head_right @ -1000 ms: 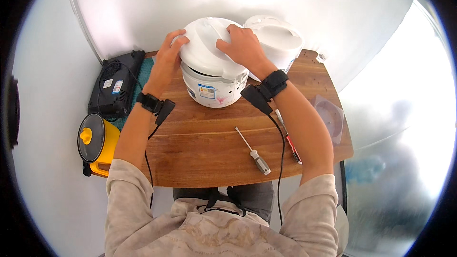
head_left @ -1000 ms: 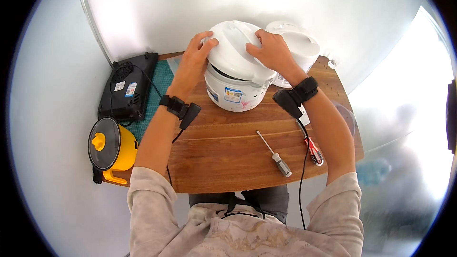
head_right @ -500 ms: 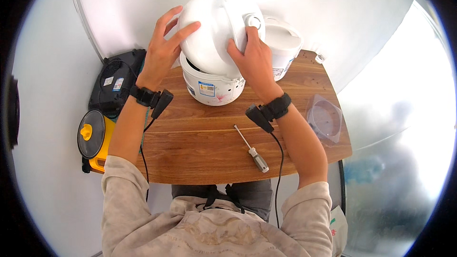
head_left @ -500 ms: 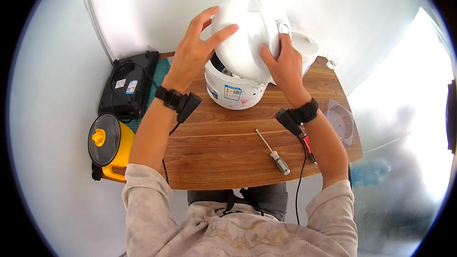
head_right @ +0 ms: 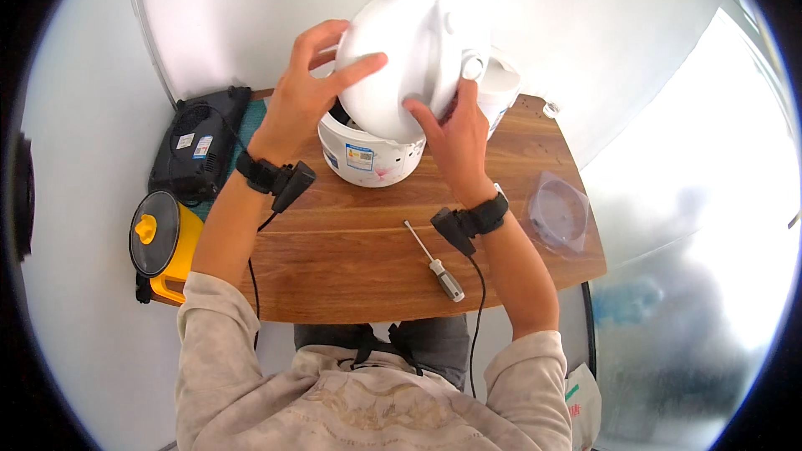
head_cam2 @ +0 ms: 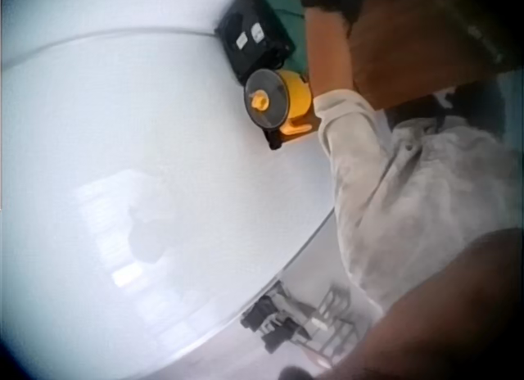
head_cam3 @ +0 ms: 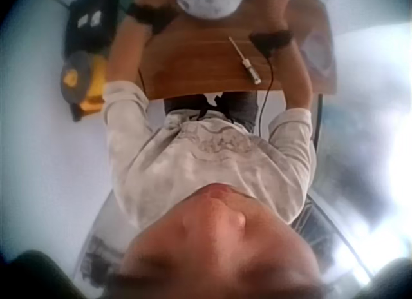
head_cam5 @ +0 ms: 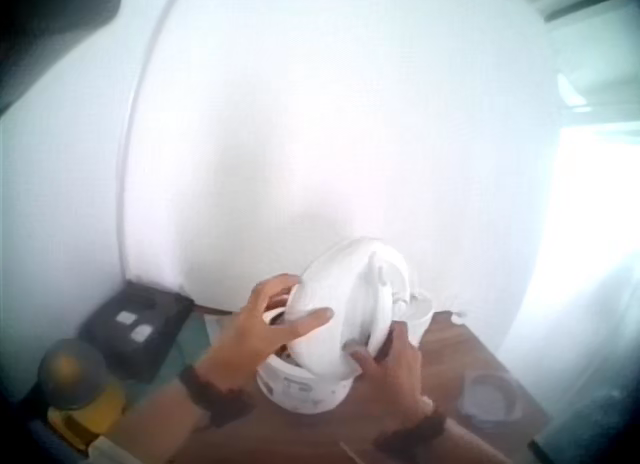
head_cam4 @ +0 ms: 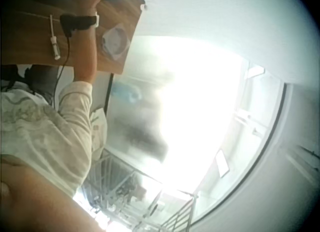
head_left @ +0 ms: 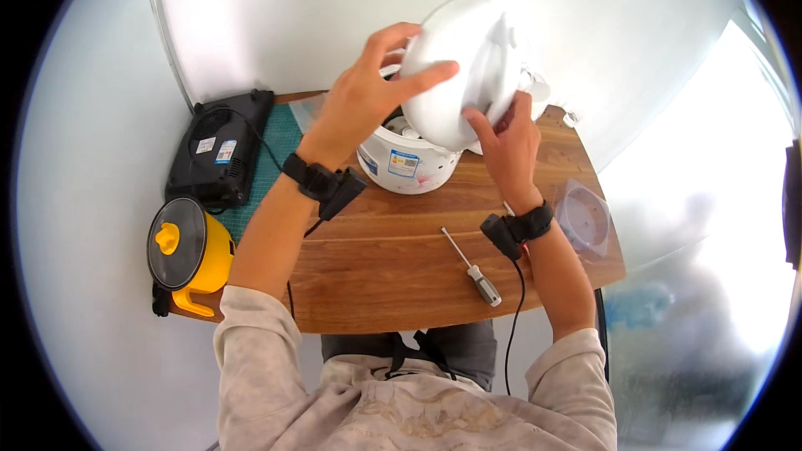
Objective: The person assembles a white rice cooker by inserting a small plastic component into the lid and securing it with a screwdriver. They then place the lid on the cooker body and tighten the screws. Finally, they move a yellow pot and a black appliance on the table.
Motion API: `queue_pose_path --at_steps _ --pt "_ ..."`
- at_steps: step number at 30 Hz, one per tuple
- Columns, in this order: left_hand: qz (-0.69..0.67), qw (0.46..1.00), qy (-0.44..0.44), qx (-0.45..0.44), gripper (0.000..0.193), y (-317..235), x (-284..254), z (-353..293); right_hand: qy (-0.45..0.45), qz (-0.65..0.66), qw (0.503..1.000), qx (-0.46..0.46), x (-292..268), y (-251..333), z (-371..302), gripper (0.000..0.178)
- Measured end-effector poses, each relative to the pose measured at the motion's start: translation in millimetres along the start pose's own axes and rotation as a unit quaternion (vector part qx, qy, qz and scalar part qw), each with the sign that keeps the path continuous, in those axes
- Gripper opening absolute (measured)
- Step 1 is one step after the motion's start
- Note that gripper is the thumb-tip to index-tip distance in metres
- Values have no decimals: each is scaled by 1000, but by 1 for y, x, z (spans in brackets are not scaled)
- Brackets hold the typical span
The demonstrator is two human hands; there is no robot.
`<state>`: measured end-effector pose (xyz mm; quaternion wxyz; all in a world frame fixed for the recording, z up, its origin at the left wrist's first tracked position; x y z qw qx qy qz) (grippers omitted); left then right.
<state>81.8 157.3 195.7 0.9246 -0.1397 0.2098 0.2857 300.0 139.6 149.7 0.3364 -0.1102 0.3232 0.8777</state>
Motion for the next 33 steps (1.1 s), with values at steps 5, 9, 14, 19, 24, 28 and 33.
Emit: queue_pose_path --at_steps 5,9,14,19,24,28,33 --pt "10 999 -14 -43 60 34 10 -9 75 -26 997 -8 10 10 22 61" --pt "-10 994 17 -108 64 54 18 -16 129 -39 989 -54 24 -1 41 61" --pt "-47 986 16 -161 67 70 24 -29 182 -38 982 -44 39 -4 54 62" --pt "-39 979 28 -197 66 89 31 -40 237 -50 970 -9 51 -8 63 64" --pt "-51 970 70 -228 65 98 40 -52 253 -60 966 0 60 -16 66 66" --pt "-90 959 77 -256 61 106 44 -57 280 -78 957 6 65 -21 69 65" --pt "-123 941 85 -304 59 117 52 -56 271 -80 959 2 69 -23 69 64"
Point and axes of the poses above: each hand's wrist, its own z-axis towards the middle knuckle, its own x-axis out of the palm, y = z × x, the point moved 4 cm from there along z, towards the middle knuckle, and after that the axes turned 11 degrees about -x, right-handed, at the moved point
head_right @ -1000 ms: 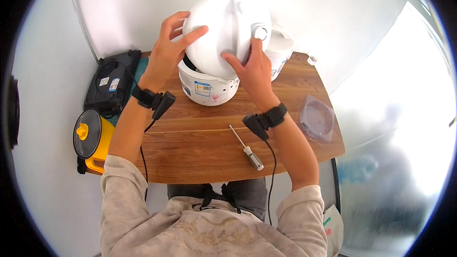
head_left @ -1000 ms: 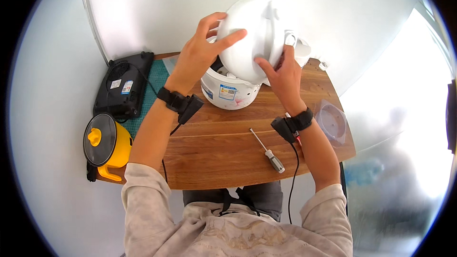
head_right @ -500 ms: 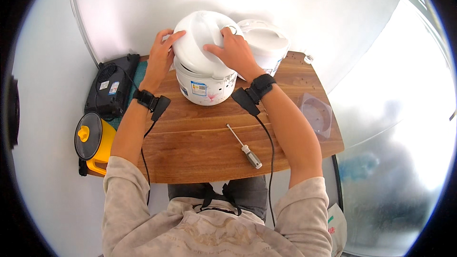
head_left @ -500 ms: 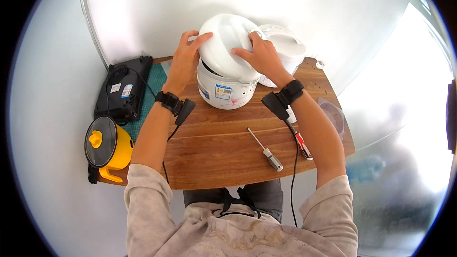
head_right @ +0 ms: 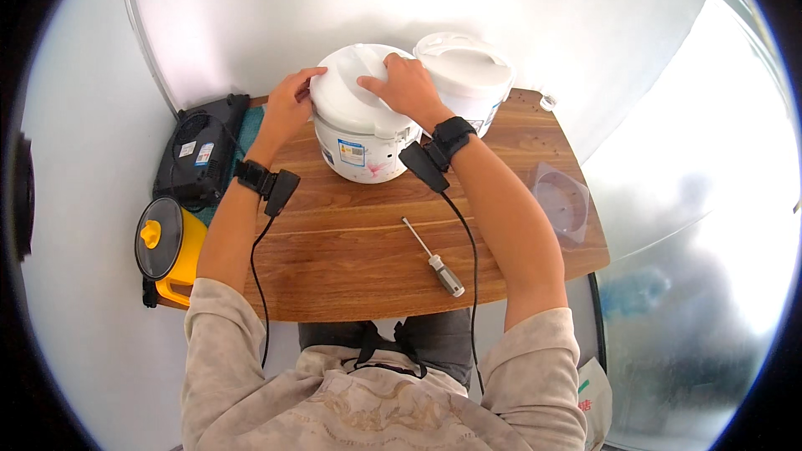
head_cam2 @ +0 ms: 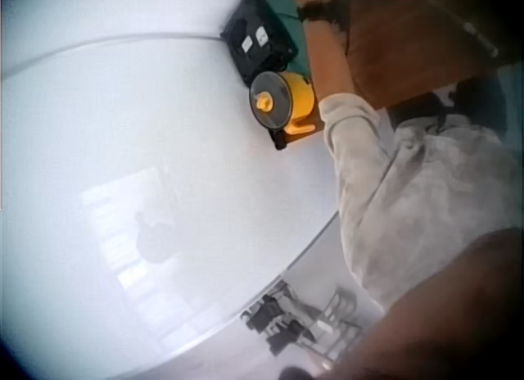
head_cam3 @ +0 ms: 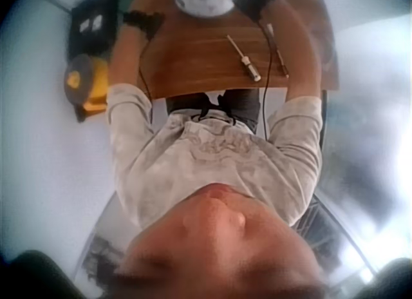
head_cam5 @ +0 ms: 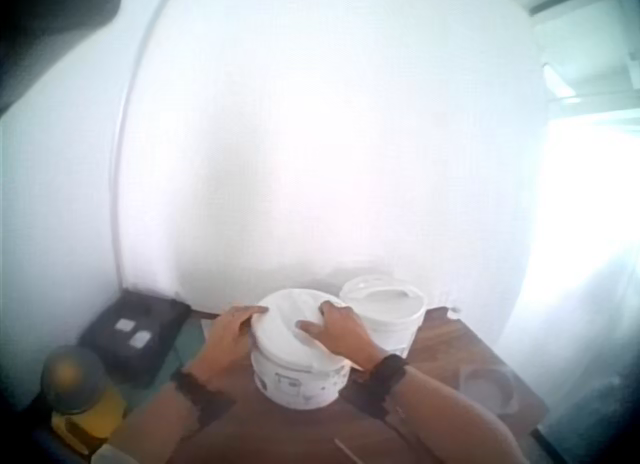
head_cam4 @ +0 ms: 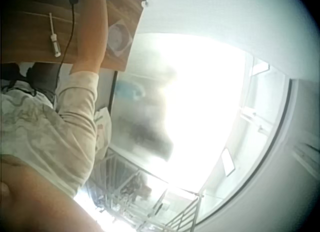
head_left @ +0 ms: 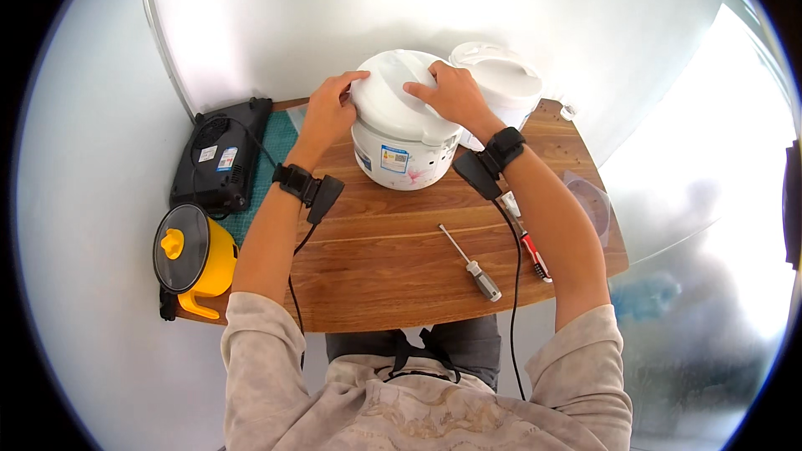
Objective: The person assembles a white rice cooker by inserting a small plastic component into the lid and securing it with a screwdriver. They then place the lid on the cooker body and tighten the screws. Finally, they move a yellow pot and a black appliance on the table.
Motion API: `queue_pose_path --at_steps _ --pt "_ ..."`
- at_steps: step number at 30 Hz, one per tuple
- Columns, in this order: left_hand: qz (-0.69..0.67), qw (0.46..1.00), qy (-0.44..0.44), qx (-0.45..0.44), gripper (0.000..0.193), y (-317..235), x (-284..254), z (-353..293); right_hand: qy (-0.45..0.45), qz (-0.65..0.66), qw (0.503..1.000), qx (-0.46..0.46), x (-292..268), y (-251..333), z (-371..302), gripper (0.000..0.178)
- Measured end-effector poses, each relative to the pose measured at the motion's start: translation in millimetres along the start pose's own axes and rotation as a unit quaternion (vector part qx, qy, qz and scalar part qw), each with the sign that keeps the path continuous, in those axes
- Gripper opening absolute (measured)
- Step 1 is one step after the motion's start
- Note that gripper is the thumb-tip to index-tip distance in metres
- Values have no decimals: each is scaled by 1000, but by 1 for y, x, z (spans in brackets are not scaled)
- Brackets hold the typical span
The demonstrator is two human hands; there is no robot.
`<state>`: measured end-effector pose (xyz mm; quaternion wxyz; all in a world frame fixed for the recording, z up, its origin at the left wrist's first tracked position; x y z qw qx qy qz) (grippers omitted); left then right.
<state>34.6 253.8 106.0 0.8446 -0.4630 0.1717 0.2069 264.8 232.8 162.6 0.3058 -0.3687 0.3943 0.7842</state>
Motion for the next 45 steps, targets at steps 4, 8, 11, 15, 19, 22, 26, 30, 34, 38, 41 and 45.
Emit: queue_pose_path --at_steps 4,8,11,15,19,22,26,30,34,38,41,45 --pt "-35 998 5 -48 47 7 -2 4 -15 -17 1000 -15 5 -1 3 61" --pt "-61 993 26 -102 33 -11 -4 -1 -28 -55 998 -33 8 -10 3 54" --pt "-78 991 39 -102 30 -2 -2 4 -32 -81 995 -48 9 -6 4 50" --pt "-132 977 57 -156 36 7 5 0 -10 -62 997 -37 9 -2 3 49" --pt "-173 958 103 -205 41 9 7 -5 11 -76 997 -28 12 4 -2 49" --pt "-109 968 94 -205 38 7 6 -4 69 -77 993 -52 10 -1 0 50" --pt "-85 972 90 -198 38 4 3 -9 99 -93 990 -46 11 1 4 56" --pt "-55 971 93 -213 42 5 3 -7 91 -61 992 -55 11 1 1 68" --pt "2 975 89 -204 52 8 12 -3 54 -80 993 -67 13 -6 -2 75" --pt "-56 971 116 -199 58 8 14 -5 1 35 998 -54 -6 -1 -27 66" --pt "-89 970 130 -186 62 12 16 -4 -58 118 991 -27 -25 -1 -67 53" --pt "-81 974 157 -144 59 15 15 -2 -33 145 989 11 -40 -8 -148 39"
Point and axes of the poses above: each hand's wrist, its own z-axis towards the middle knuckle, its own x-axis out of the palm, y = z × x, the point moved 4 cm from there along z, towards the middle knuckle, and after that the axes turned 11 degrees about -x, right-handed, at the moved point
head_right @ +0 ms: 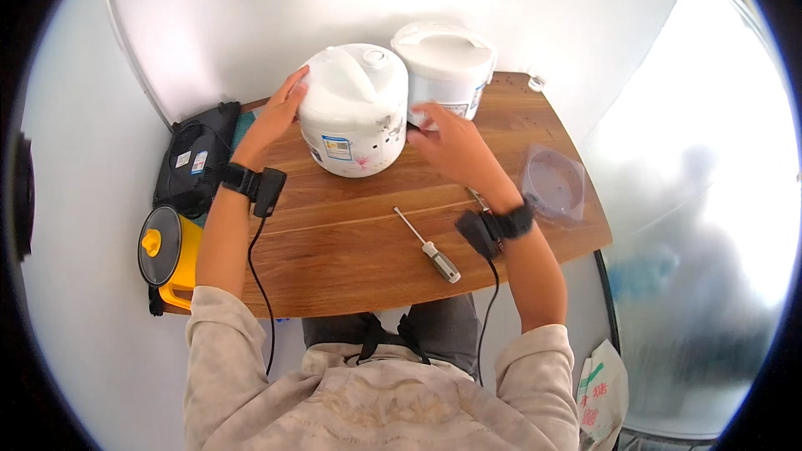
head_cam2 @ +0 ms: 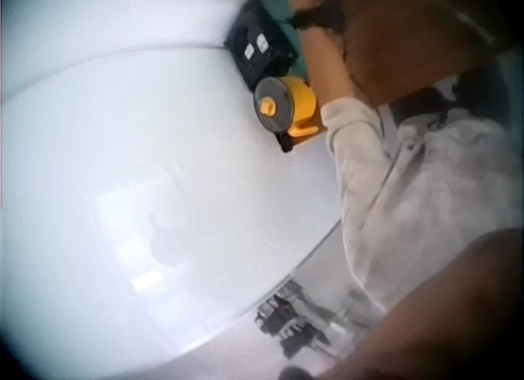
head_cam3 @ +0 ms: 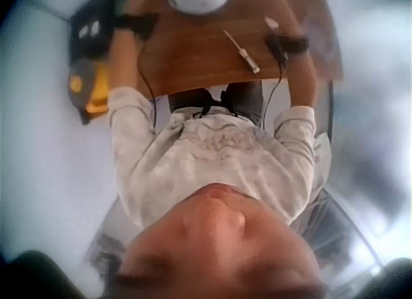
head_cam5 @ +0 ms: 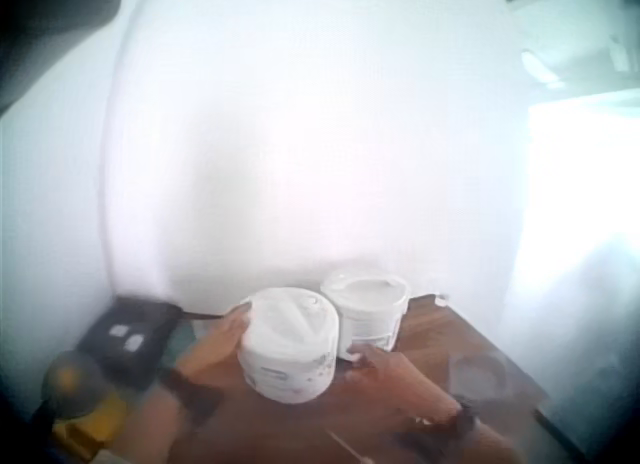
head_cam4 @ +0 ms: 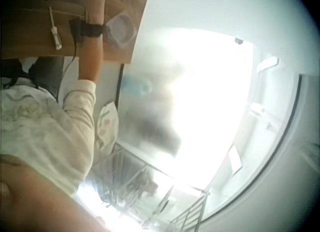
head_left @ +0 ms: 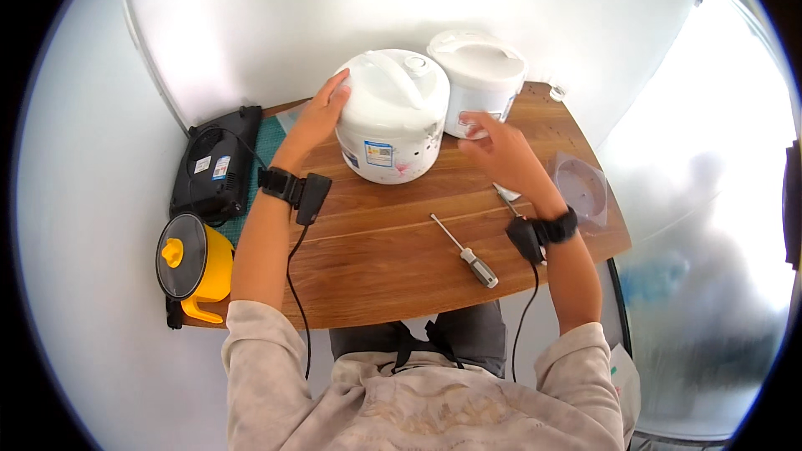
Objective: The person assembles a white rice cooker by inserting a small plastic component into the lid and securing it with a screwdriver. They then place the lid on the cooker body and tighten the screws. Finally, they move a yellow pot and a black appliance on the table.
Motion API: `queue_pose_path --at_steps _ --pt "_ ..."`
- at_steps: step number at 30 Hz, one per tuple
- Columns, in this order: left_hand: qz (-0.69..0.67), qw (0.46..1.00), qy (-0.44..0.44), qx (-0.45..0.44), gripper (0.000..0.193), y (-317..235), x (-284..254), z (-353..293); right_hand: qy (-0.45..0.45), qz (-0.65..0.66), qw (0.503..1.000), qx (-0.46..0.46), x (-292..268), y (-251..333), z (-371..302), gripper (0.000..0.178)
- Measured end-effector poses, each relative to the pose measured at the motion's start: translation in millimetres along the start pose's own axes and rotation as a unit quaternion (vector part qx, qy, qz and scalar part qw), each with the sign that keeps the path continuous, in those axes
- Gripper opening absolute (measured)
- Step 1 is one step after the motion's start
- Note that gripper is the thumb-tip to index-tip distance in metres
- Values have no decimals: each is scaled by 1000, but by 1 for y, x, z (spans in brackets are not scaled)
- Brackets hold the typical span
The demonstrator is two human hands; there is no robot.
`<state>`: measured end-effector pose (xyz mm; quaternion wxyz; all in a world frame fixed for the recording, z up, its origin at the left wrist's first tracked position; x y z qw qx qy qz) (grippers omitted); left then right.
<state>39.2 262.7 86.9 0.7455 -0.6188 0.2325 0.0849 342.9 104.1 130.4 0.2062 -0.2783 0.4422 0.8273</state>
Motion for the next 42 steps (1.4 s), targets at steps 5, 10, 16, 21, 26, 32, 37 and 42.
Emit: queue_pose_path --at_steps 5,10,16,21,26,32,37,42 --pt "26 1000 15 -5 53 -10 1 -6 55 -144 982 114 -27 -67 -105 37" --pt "8 998 23 -56 56 -12 2 -13 0 -244 965 100 -20 -102 -127 35" --pt "8 998 13 -67 58 -19 4 -18 33 -309 942 130 -4 -179 -94 35" --pt "-1 999 -9 -51 54 -28 10 -25 85 -296 941 142 -8 -206 -94 36" --pt "8 999 -20 -39 55 -24 5 -27 72 -292 920 251 -4 -167 -86 48" --pt "3 999 -11 -51 56 -29 8 -27 111 -339 897 260 2 -158 -77 57" --pt "27 999 -5 -30 62 -18 6 -21 105 -358 891 258 9 -157 -70 52" --pt "24 999 -4 -30 60 -16 6 -18 137 -346 887 274 13 -154 -57 51"
Point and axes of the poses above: each hand's wrist, its own z-axis towards the middle knuckle, its own x-axis out of the palm, y = z × x, the point moved 4 cm from there along z, towards the middle knuckle, and after that the axes turned 11 degrees about -x, right-handed, at the moved point
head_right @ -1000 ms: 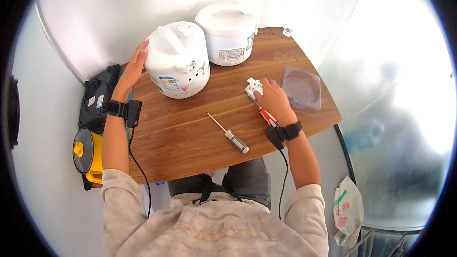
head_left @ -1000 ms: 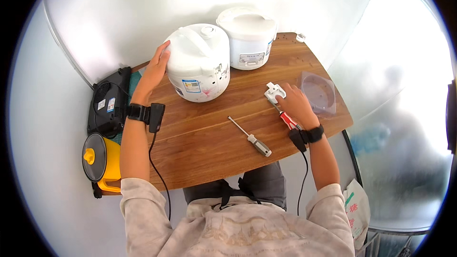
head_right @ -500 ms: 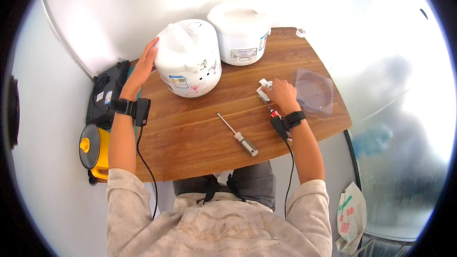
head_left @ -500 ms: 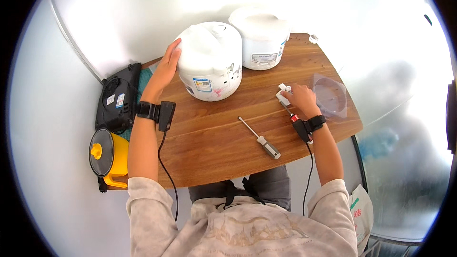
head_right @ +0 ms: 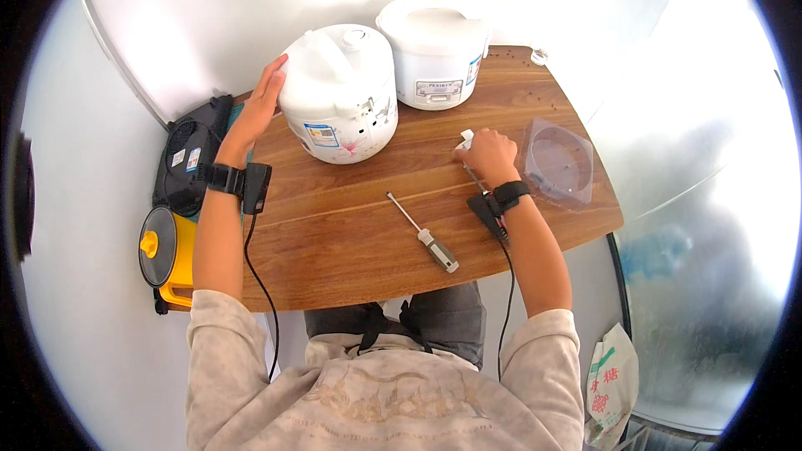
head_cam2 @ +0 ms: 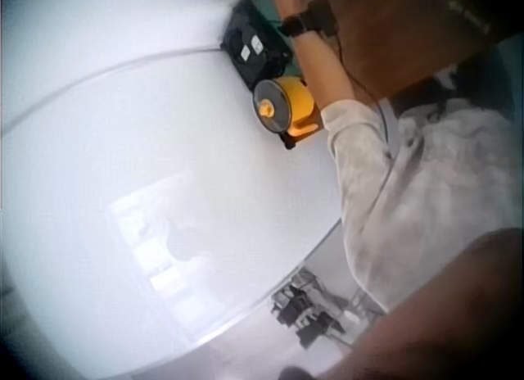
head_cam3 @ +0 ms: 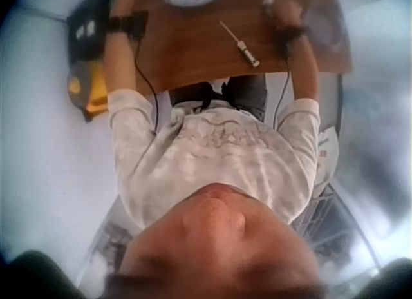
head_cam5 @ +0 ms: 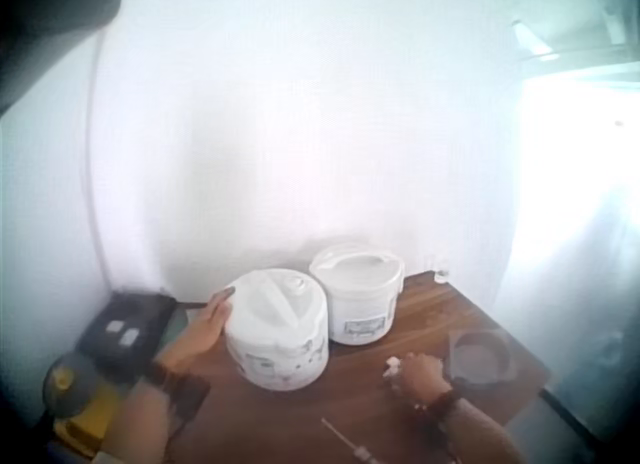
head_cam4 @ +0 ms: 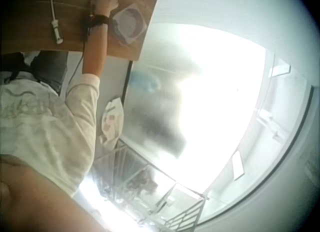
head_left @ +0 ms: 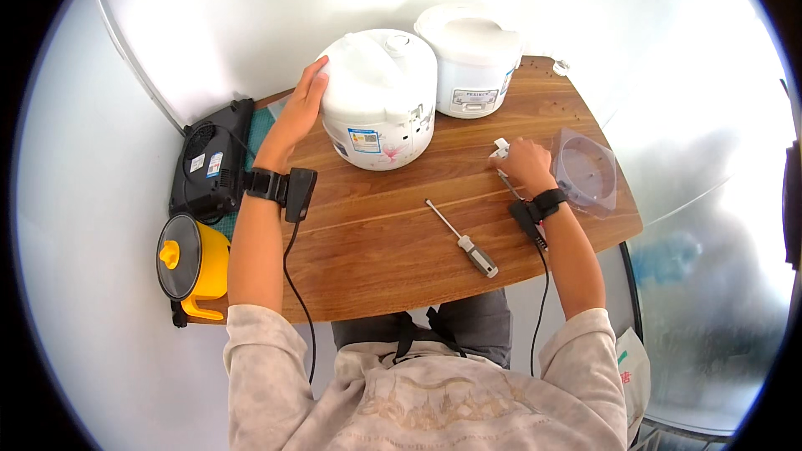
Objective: The person assembles a white rice cooker by inserting a small plastic component into the lid and securing it with a screwdriver. They then place the lid on the cooker body and tighten the screws. Finally, they move a yellow pot and a black appliance on the table.
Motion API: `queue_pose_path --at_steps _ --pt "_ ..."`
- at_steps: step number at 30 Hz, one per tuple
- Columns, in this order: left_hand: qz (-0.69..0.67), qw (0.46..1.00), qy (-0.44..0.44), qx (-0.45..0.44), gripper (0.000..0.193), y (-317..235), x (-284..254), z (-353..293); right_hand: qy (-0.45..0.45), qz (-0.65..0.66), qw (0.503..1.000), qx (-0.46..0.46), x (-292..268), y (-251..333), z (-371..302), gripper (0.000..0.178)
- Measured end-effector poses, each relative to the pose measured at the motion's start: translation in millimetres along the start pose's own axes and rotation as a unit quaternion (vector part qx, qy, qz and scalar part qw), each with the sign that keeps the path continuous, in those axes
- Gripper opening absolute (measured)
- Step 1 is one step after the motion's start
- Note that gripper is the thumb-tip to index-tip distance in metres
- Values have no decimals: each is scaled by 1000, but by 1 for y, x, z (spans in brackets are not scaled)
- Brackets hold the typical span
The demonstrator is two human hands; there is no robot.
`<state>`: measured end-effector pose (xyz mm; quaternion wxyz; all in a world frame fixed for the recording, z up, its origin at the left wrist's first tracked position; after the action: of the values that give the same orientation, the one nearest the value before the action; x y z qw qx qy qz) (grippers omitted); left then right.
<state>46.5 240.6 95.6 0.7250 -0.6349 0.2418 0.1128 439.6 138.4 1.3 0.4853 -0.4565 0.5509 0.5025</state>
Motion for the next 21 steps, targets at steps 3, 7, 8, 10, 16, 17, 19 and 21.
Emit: queue_pose_path --at_steps 3,7,8,10,16,17,19,21 --pt "-1 1000 -2 1 59 2 1 2 -10 -5 999 -41 3 9 1 50" --pt "2 1000 -6 8 59 5 1 3 0 16 998 -62 8 10 12 43" --pt "3 1000 -8 9 58 5 -1 2 7 25 998 -62 4 11 13 43" --pt "3 1000 -9 13 58 4 -2 3 -3 41 997 -61 0 13 15 43" --pt "-2 1000 -10 8 59 1 3 2 -68 76 988 -114 2 20 8 48" --pt "-7 1000 -10 9 59 4 2 3 -65 76 987 -128 -1 35 3 49" --pt "-16 1000 -4 4 59 7 0 0 -47 90 982 -162 4 59 -12 52" --pt "-13 1000 -7 8 59 4 -1 0 -28 115 973 -200 9 75 -22 54"
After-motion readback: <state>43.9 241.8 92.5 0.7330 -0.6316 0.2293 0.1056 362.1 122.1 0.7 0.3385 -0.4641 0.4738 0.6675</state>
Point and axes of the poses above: each hand's wrist, its own z-axis towards the middle knuckle, its own x-axis out of the palm, y = z × x, the point moved 4 cm from there along z, towards the middle knuckle, and after that the axes turned 11 degrees about -x, right-handed, at the moved point
